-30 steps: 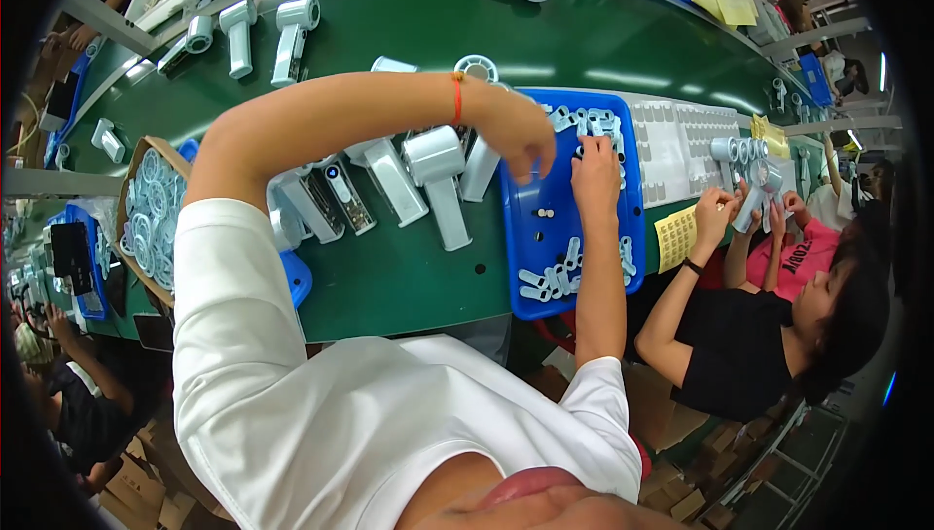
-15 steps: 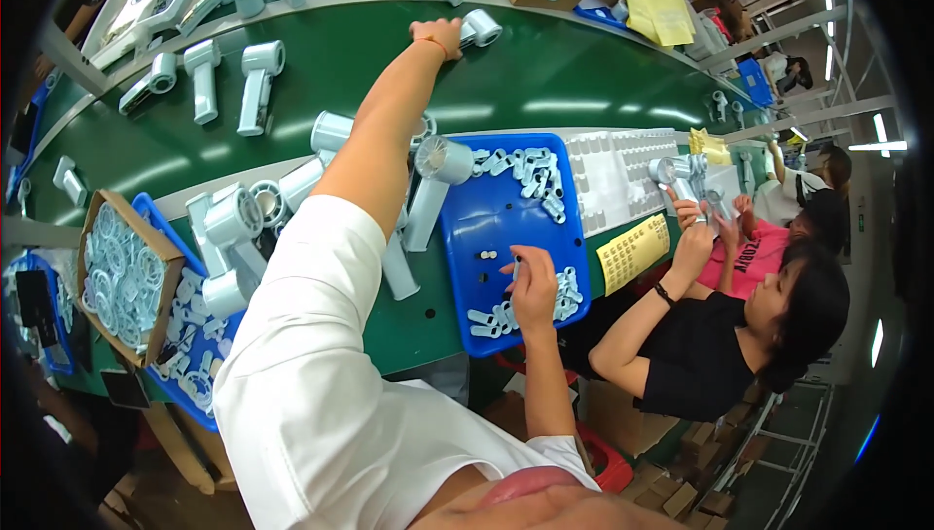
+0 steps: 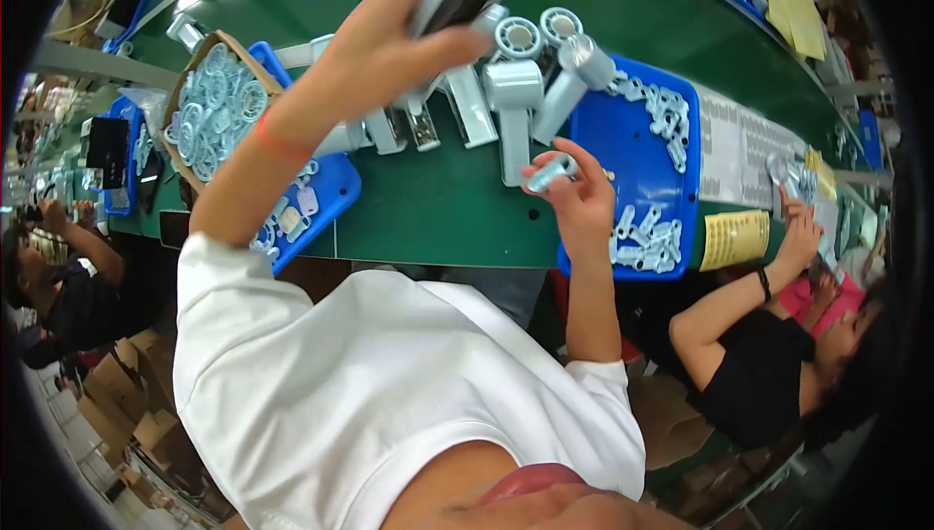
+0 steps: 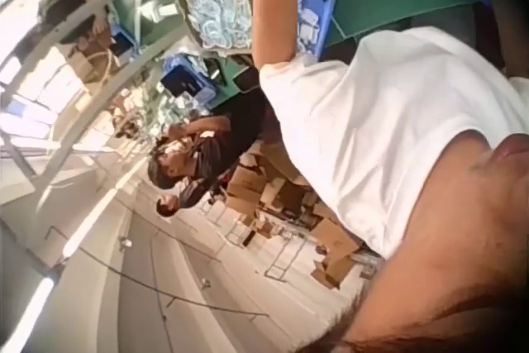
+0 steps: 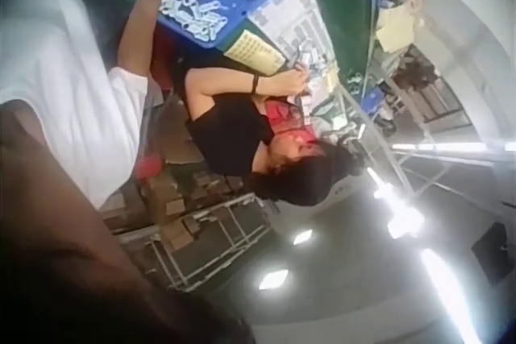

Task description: Assembling components of hair dryers on a factory production line.

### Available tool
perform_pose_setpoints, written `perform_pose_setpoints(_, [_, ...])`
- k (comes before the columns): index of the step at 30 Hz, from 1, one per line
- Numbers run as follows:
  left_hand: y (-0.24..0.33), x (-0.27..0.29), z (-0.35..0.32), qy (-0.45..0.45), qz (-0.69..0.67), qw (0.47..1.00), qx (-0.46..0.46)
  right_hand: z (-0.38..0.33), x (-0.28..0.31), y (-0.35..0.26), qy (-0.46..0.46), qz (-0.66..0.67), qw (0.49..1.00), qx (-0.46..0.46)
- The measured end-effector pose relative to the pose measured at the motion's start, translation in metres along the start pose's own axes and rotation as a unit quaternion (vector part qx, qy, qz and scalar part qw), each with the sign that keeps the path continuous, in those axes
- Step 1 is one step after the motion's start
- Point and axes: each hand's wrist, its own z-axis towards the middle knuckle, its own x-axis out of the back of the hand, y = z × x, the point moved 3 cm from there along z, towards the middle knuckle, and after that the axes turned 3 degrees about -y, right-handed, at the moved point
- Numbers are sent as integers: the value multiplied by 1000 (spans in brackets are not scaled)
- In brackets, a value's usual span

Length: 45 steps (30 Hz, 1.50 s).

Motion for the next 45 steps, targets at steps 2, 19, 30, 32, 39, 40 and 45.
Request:
perform_pose_setpoints(2, [-24, -12, -73, -6, -181, 980, 77, 3, -17, 8, -38, 80, 994, -65])
perform_pose_setpoints(19, [-105, -106, -143, -12, -20, 996, 84, -49, -56, 25, 73, -316, 945, -37])
perform_pose_setpoints(30, [-103, -104, -139, -32, 69, 995, 64, -50, -55, 29, 88, -255, 959, -86])
perform_pose_setpoints(32, [-103, -106, -140, -34, 67, 995, 69, -50, -55, 28, 100, -241, 961, -90])
perform_pose_setpoints(39, [-104, -109, -141, -24, 99, 992, 71, -50, -51, 34, 122, -181, 968, -121])
perform_pose_setpoints(40, [-105, -110, -141, -20, 112, 991, 74, -50, -51, 35, 126, -171, 970, -121])
perform_pose_setpoints(45, [-104, -109, -140, -15, 116, 990, 80, -49, -51, 37, 122, -195, 966, -116])
